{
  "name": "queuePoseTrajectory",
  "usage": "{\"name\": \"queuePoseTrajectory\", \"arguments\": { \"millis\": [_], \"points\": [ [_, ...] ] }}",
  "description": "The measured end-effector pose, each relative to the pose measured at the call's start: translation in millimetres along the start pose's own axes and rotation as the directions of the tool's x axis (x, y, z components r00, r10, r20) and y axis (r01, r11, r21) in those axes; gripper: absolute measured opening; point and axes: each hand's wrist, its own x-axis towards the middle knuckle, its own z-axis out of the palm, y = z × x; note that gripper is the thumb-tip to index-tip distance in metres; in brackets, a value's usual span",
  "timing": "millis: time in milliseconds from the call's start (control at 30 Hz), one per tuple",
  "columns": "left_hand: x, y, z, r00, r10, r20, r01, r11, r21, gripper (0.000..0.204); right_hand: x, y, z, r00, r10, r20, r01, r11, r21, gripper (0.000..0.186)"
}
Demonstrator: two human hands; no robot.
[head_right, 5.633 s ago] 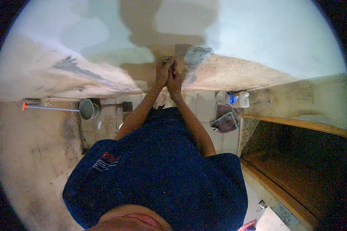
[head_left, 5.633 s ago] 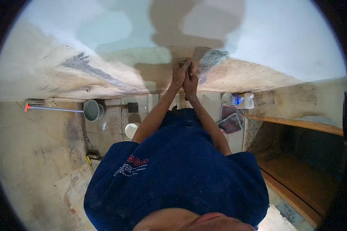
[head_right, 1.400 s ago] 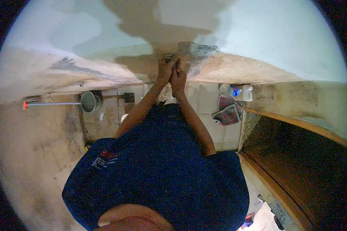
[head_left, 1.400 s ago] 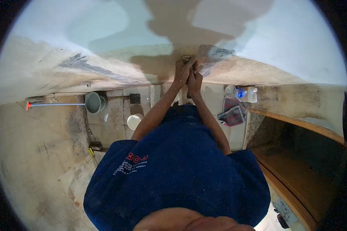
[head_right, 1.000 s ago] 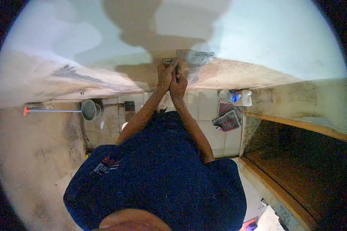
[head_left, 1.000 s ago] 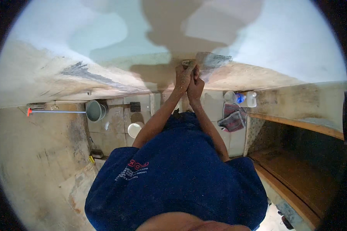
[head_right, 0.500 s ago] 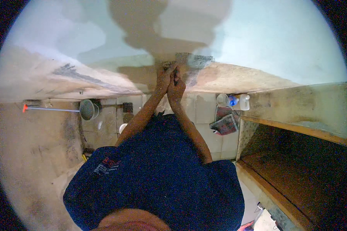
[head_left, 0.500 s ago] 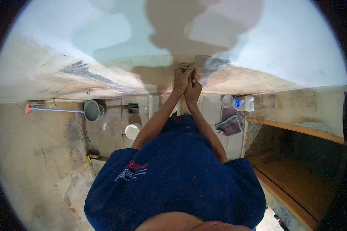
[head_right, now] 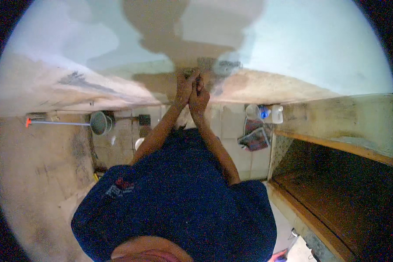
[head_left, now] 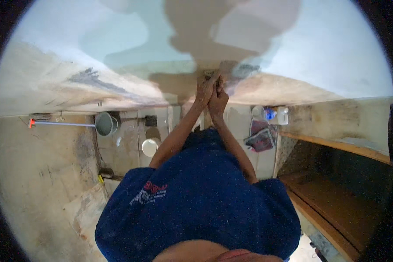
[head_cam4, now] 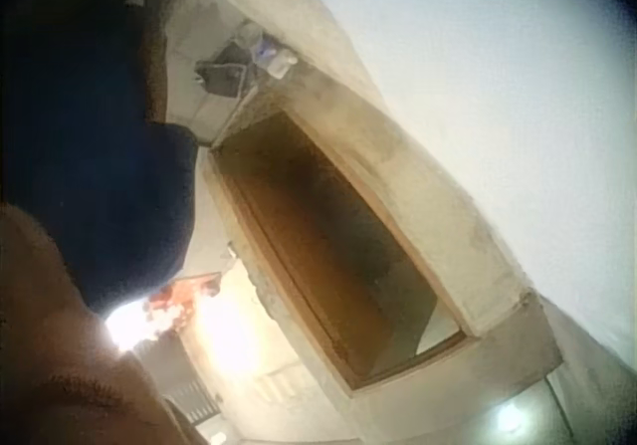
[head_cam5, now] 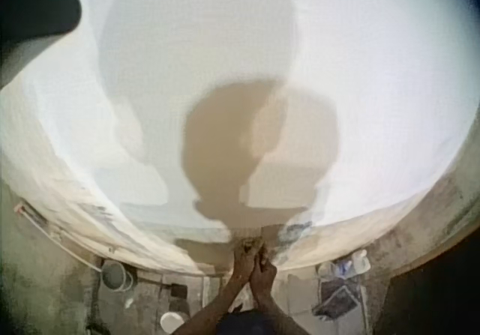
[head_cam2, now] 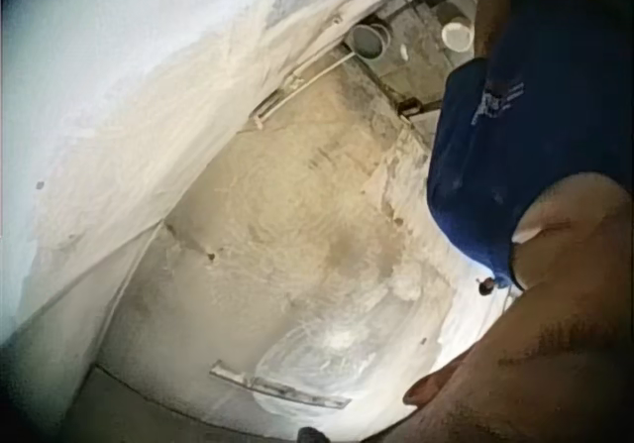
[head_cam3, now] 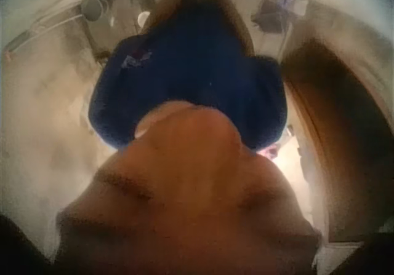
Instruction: Plastering a wall with a putty knife and mud.
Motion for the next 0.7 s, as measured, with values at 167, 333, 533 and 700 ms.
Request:
{"name": "queuePoseTrajectory", "arguments": {
  "millis": [167,333,533,700],
  "points": [
    [-4,1,5,0.992,-0.034,-0.121,0.043,0.996,0.074,0.026,-1,-3,-5,0.999,-0.001,0.035,0.005,0.992,-0.127,0.038],
    [-5,-4,-2,0.997,0.046,-0.067,-0.034,0.985,0.168,0.026,-10,-5,-6,1.0,0.029,0.01,-0.028,0.997,-0.074,0.046],
    [3,6,2,0.997,0.078,-0.024,-0.075,0.991,0.108,0.026,-2,-6,3,0.999,-0.03,-0.021,0.031,0.998,0.051,0.048],
    [-16,16,18,0.991,0.055,-0.124,-0.025,0.972,0.233,0.027,-5,-17,-11,0.999,0.032,-0.01,-0.033,0.998,-0.059,0.047]
  ]
}}
